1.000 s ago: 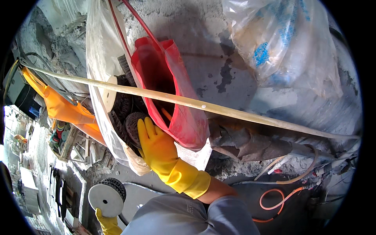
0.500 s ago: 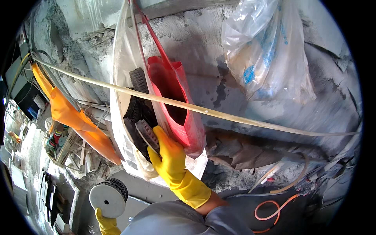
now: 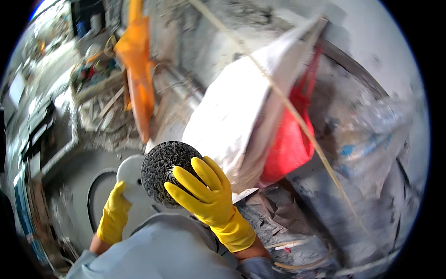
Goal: The person walks through a workshop and approaches a large industrial machine. They retrieve a metal bar and place it on the machine's rollers, then retrieve two circular brushes. The person uses the brushes to scrub the metal bar and the machine's surface.
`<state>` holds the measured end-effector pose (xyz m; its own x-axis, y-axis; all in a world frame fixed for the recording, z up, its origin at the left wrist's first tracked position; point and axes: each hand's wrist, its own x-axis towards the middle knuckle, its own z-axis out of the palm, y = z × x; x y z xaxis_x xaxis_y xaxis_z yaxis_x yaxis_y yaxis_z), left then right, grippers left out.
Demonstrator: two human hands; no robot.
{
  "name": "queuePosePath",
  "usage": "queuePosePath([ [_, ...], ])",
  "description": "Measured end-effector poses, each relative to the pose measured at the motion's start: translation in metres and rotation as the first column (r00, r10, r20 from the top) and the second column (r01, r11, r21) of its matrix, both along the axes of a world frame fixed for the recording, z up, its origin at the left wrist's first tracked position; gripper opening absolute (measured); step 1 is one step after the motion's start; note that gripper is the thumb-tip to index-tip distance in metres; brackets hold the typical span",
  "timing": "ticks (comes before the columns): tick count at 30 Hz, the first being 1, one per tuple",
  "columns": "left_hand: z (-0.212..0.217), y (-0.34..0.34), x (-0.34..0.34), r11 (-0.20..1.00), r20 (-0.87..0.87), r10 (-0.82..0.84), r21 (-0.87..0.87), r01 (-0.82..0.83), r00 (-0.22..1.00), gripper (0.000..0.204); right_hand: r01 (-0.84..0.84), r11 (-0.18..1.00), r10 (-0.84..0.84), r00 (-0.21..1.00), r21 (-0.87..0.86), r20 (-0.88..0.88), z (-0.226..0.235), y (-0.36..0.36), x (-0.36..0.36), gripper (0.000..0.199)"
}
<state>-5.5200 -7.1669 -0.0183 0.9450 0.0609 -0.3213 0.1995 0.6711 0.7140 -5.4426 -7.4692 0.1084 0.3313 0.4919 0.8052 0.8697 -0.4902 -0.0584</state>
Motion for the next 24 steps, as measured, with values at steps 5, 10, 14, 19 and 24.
queuePosePath([
  [5, 0.0, 0.013, -0.003, 0.985, 0.12, -0.025, -0.164, 0.045, 0.992, 0.073, -0.084, 0.994, 0.076, 0.991, -0.075, -0.113, -0.045, 0.049, -0.004, 0.033],
  [10, 0.001, 0.028, -0.023, 0.987, 0.063, 0.027, -0.158, -0.017, 0.998, 0.075, -0.148, 0.987, 0.133, 0.972, -0.066, -0.193, -0.087, 0.074, -0.004, 0.041],
  [14, -0.013, 0.037, -0.036, 0.978, -0.016, 0.08, -0.191, -0.082, 0.997, 0.073, -0.184, 0.981, 0.163, 0.955, -0.064, -0.247, -0.105, 0.088, -0.006, 0.046],
  [19, -0.024, 0.045, -0.042, 0.971, -0.016, 0.101, -0.218, -0.102, 0.995, 0.07, -0.233, 0.972, 0.221, 0.925, -0.003, -0.308, -0.119, 0.103, -0.008, 0.053],
  [24, -0.037, 0.05, -0.041, 0.97, -0.044, 0.092, -0.22, -0.1, 0.995, 0.07, -0.195, 0.98, 0.175, 0.939, -0.037, -0.296, -0.124, 0.108, -0.011, 0.056],
])
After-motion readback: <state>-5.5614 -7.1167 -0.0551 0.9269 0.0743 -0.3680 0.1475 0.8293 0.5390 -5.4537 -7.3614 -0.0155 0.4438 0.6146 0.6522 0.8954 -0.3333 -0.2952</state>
